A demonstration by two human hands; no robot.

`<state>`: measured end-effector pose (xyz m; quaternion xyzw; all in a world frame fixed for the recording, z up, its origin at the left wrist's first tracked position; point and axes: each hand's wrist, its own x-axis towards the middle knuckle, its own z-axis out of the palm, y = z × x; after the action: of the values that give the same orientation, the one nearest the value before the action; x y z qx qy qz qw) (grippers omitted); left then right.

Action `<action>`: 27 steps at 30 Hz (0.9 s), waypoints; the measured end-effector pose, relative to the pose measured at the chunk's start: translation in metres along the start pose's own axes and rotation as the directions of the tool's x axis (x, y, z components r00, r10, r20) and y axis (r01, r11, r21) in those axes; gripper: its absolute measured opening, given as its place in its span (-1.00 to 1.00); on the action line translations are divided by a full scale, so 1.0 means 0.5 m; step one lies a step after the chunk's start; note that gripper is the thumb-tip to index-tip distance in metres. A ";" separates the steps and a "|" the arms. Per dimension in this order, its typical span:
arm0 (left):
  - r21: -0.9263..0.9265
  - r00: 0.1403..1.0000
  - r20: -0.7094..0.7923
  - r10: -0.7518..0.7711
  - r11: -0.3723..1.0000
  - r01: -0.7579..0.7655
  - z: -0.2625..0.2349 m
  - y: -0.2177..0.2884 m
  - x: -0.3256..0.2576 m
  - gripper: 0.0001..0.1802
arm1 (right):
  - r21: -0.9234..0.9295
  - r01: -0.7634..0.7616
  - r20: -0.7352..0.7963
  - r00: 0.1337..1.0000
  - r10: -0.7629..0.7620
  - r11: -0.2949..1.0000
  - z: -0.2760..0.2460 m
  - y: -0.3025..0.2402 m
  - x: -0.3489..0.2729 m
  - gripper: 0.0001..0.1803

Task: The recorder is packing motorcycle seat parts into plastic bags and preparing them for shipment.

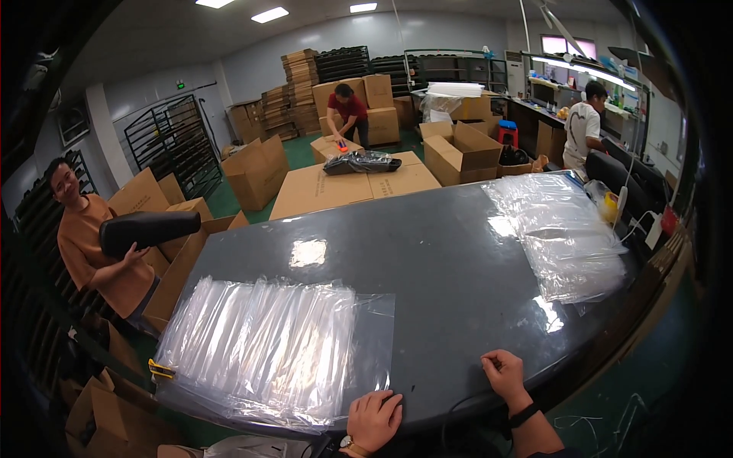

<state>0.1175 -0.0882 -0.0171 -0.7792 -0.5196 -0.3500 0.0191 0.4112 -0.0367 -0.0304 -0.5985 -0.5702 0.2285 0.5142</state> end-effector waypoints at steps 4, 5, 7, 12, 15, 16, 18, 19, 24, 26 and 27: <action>-0.026 1.000 -0.006 0.017 1.000 -0.017 -0.016 -0.003 0.017 -0.74 | 0.002 0.000 -0.011 1.000 0.000 1.000 -0.001 0.005 -0.002 -0.94; -0.026 1.000 -0.005 0.016 1.000 -0.016 -0.016 -0.003 0.017 -0.74 | 0.002 -0.001 -0.011 1.000 0.001 1.000 -0.001 0.006 -0.003 -0.94; -0.026 1.000 -0.006 0.016 1.000 -0.016 -0.016 -0.003 0.016 -0.74 | -0.010 0.009 -0.007 1.000 -0.009 1.000 -0.002 0.009 -0.003 -0.94; 0.009 1.000 0.011 0.002 1.000 -0.002 -0.007 0.006 0.006 -0.73 | 0.010 0.009 -0.009 1.000 -0.009 1.000 -0.001 0.002 -0.003 -0.94; -0.010 1.000 0.005 -0.008 1.000 0.008 0.000 0.004 0.000 -0.74 | 0.013 0.003 -0.006 1.000 -0.003 1.000 -0.003 0.006 -0.002 -0.94; -0.011 1.000 0.009 -0.012 1.000 0.012 -0.001 0.005 0.001 -0.75 | 0.012 0.002 -0.003 1.000 -0.002 1.000 -0.003 0.007 -0.001 -0.95; -0.019 1.000 0.004 0.002 1.000 -0.002 -0.011 0.000 0.016 -0.74 | 0.007 0.000 -0.003 1.000 0.000 1.000 -0.005 0.001 0.001 -0.95; -0.025 1.000 -0.002 0.016 1.000 -0.016 -0.013 -0.002 0.022 -0.73 | 0.003 -0.002 -0.002 1.000 0.002 1.000 -0.005 -0.001 0.004 -0.95; 0.014 1.000 0.007 0.012 1.000 -0.012 -0.009 -0.015 0.010 -0.74 | 0.028 0.015 0.013 1.000 -0.016 1.000 0.010 0.006 0.006 -0.94; 0.030 1.000 -0.021 0.003 1.000 -0.002 -0.012 -0.016 0.005 -0.75 | 0.063 0.029 0.038 0.999 -0.032 0.998 0.005 -0.002 0.003 -0.94; 0.006 1.000 0.006 0.026 1.000 -0.026 -0.008 -0.017 0.007 -0.70 | -0.011 0.024 0.018 1.000 -0.024 1.000 -0.007 0.001 -0.002 -0.94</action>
<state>0.1093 -0.0832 -0.0150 -0.7869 -0.5106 -0.3457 0.0243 0.4141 -0.0387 -0.0298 -0.5924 -0.5832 0.2245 0.5084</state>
